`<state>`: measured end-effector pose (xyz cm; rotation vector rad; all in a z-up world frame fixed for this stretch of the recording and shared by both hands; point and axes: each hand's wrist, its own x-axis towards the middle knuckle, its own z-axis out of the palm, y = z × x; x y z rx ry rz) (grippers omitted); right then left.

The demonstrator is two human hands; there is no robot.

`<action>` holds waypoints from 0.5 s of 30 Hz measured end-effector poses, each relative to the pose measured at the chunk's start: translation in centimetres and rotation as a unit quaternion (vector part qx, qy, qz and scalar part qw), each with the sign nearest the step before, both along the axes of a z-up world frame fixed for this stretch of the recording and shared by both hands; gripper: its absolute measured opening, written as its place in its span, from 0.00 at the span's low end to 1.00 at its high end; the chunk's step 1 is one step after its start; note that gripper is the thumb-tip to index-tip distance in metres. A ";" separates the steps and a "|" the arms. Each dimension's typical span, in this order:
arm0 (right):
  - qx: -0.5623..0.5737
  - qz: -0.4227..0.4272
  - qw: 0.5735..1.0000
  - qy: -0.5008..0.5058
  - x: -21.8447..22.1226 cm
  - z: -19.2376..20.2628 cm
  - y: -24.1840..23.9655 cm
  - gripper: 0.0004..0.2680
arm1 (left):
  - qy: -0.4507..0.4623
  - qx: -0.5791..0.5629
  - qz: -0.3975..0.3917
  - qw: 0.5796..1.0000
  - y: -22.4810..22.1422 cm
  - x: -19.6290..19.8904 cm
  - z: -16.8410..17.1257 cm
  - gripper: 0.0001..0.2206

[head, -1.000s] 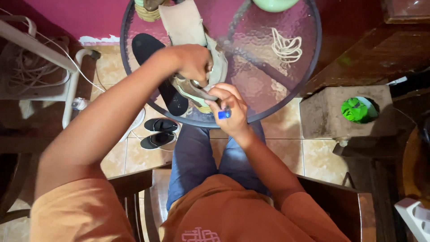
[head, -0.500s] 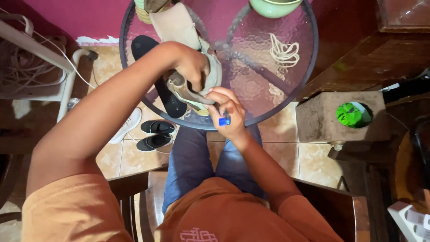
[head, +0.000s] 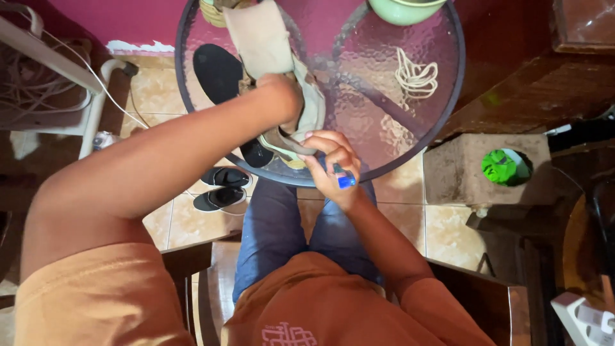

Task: Cleaning and preparing the sole of a boot and a replacement sole piece for repair using a toothbrush and cleaning solution.

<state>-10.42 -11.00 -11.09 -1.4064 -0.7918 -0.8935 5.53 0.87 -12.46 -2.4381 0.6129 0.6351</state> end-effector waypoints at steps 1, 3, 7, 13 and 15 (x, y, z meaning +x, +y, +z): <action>-0.005 0.002 1.000 0.003 -0.1 0.0 -0.1 0.18 | -0.060 0.004 0.022 0.998 -0.1 -0.4 -0.7 0.51; -0.010 -0.004 1.000 -0.004 0.1 0.4 0.3 0.18 | -0.037 0.010 0.011 0.999 0.0 0.8 -2.4 0.48; -0.027 -0.030 0.999 -0.012 -0.5 1.7 0.8 0.17 | -0.012 -0.052 -0.007 0.999 -0.3 0.0 0.9 0.37; -0.090 -0.047 0.993 0.057 -1.7 3.3 0.4 0.16 | 0.031 -0.317 0.055 0.946 3.3 -4.5 14.0 0.11; -0.101 -0.053 0.992 0.057 -1.9 3.6 0.1 0.14 | -0.071 -0.517 0.005 0.853 5.6 -7.7 15.7 0.10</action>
